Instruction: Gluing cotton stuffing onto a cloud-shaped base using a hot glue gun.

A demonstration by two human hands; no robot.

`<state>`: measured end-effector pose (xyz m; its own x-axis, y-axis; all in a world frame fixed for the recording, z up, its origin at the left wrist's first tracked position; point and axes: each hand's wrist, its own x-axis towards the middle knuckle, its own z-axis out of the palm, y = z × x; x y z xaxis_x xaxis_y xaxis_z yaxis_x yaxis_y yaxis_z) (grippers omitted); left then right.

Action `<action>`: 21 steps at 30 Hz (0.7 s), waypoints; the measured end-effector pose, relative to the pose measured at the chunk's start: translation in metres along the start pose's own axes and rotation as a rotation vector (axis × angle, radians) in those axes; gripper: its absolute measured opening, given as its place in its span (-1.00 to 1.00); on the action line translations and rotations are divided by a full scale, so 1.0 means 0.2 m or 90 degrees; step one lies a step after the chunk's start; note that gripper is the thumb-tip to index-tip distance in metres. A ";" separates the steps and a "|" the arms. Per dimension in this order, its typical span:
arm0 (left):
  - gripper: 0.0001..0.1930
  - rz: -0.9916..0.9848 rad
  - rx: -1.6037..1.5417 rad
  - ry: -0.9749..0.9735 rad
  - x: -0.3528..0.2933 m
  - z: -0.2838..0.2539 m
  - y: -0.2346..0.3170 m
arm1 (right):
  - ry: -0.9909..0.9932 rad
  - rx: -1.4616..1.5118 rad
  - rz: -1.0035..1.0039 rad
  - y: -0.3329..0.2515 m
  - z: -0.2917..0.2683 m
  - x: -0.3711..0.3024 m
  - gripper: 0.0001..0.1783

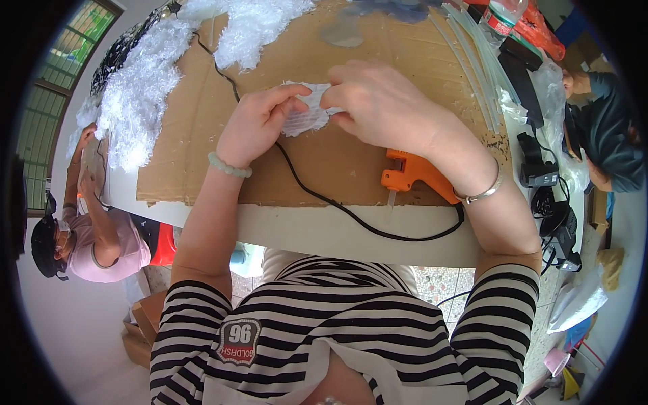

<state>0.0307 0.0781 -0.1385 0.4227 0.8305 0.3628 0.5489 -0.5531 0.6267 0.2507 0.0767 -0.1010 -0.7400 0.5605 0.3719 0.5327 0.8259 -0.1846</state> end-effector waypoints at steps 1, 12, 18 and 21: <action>-0.77 -0.002 -0.003 0.001 0.00 0.00 -0.01 | -0.007 0.014 -0.045 -0.03 0.01 0.03 -0.78; -0.77 0.007 -0.024 -0.009 0.00 -0.01 -0.08 | -0.022 0.047 0.050 -0.06 0.08 0.13 -0.90; -0.75 -0.022 -0.049 -0.036 0.01 -0.02 -0.09 | -0.053 -0.093 -0.060 -0.03 0.19 0.10 -0.92; -0.75 -0.016 -0.065 -0.018 0.01 -0.01 -0.08 | -0.059 -0.073 0.023 -0.02 0.19 0.12 -0.92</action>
<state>0.0206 0.0890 -0.1464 0.4309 0.8409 0.3275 0.4832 -0.5215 0.7032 0.2147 0.0894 -0.1265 -0.7512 0.5977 0.2803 0.5996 0.7953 -0.0889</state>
